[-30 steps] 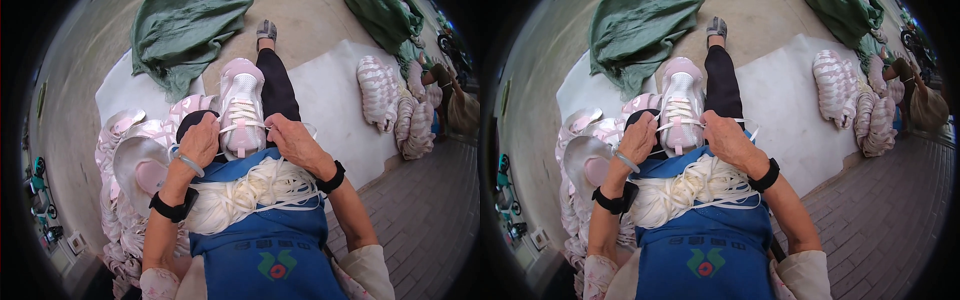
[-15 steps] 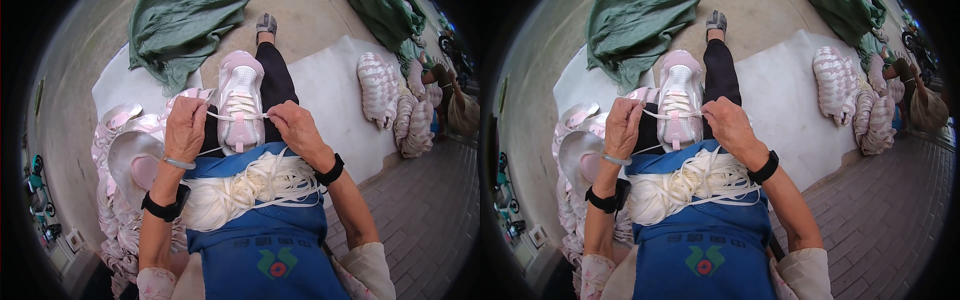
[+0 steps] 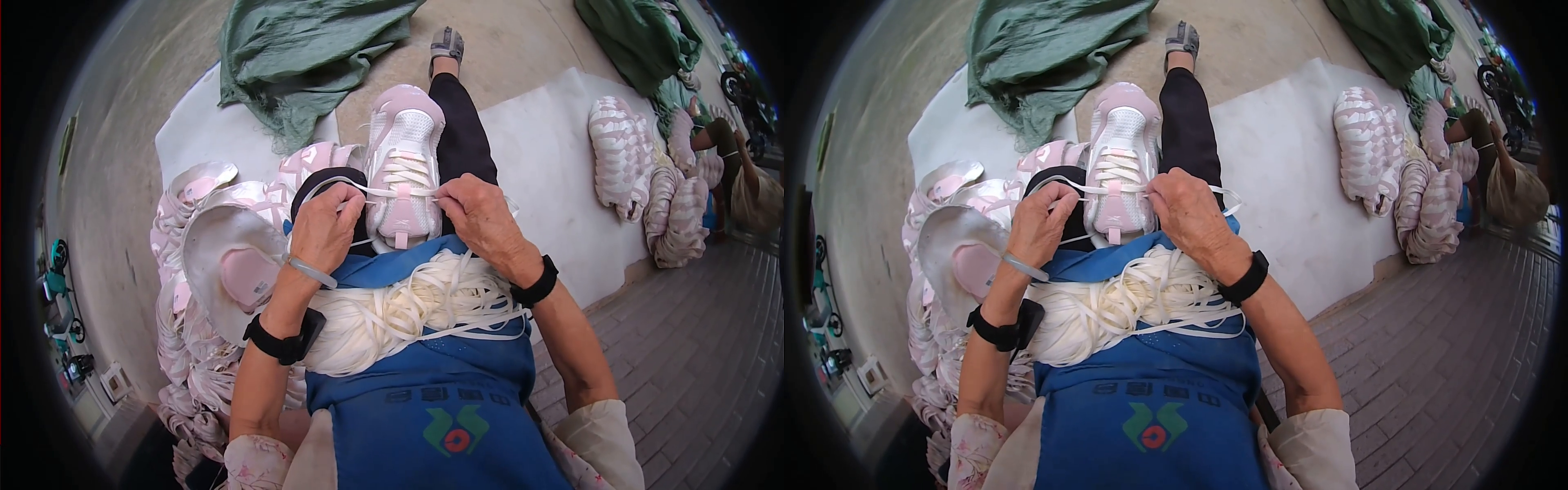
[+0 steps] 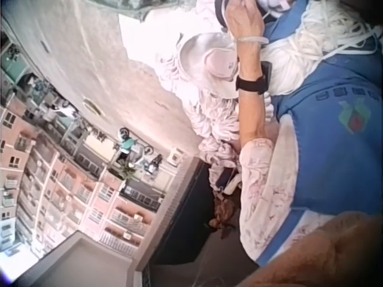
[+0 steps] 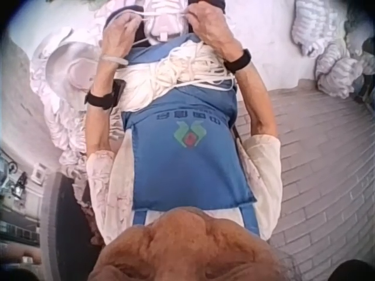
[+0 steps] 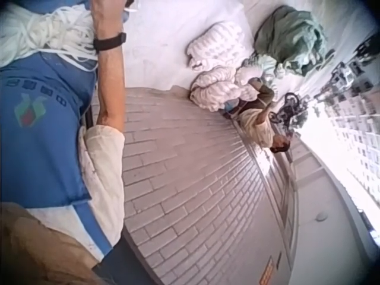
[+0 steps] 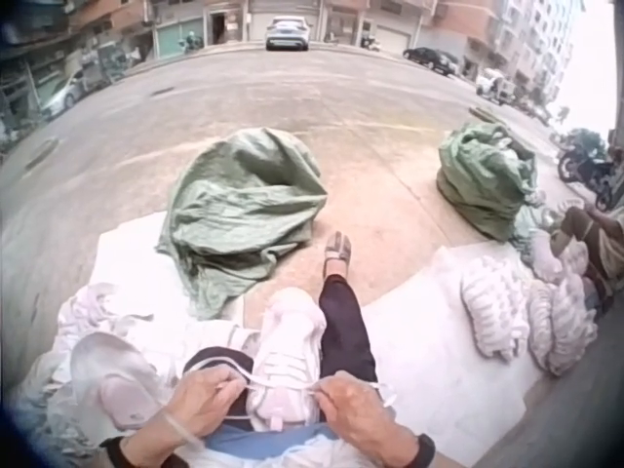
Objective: The recorder is lacing a pink and white sneaker while seated outdoors.
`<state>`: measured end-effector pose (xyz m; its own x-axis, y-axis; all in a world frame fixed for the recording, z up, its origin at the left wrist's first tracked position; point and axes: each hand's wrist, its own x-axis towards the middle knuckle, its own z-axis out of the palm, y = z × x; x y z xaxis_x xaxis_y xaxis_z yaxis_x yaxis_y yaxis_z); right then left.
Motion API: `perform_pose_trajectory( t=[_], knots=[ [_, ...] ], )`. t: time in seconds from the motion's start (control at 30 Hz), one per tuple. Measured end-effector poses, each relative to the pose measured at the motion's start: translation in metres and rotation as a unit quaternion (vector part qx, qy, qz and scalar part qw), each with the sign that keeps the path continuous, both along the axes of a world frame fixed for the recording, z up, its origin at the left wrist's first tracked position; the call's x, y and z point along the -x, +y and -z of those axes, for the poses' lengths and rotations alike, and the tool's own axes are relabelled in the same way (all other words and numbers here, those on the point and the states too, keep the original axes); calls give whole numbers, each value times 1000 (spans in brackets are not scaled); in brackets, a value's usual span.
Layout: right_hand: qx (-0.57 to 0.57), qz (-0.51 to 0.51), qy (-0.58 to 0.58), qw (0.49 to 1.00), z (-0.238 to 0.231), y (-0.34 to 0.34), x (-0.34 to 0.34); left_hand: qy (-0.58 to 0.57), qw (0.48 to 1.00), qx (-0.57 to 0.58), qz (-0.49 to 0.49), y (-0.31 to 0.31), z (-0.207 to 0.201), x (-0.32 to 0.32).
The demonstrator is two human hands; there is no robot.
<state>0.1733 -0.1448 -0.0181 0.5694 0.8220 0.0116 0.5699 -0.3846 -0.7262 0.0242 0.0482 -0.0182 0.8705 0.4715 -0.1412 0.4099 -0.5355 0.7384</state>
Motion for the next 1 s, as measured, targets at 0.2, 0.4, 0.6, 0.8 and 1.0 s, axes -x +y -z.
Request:
perform_pose_trajectory(
  t=[0.2, 0.4, 0.6, 0.8, 1.0],
  knots=[
    [66, -32, -31, 997, -11, 8, 2, 65, 965, 233, -104, -2, -1, -12],
    [38, 12, 25, 999, -9, 7, -4, 61, 957, 269, -85, 4, 2, -14],
    [56, 38, 105, 992, -7, 5, -5, 56, 968, 228, -93, -1, 1, -17],
    [38, -5, -18, 999, -8, 8, 3, 33, 992, 115, -35, 1, 5, -14],
    [41, 9, -13, 999, 2, 8, 6, -49, 990, -116, 70, -12, -2, -25]
  ],
)
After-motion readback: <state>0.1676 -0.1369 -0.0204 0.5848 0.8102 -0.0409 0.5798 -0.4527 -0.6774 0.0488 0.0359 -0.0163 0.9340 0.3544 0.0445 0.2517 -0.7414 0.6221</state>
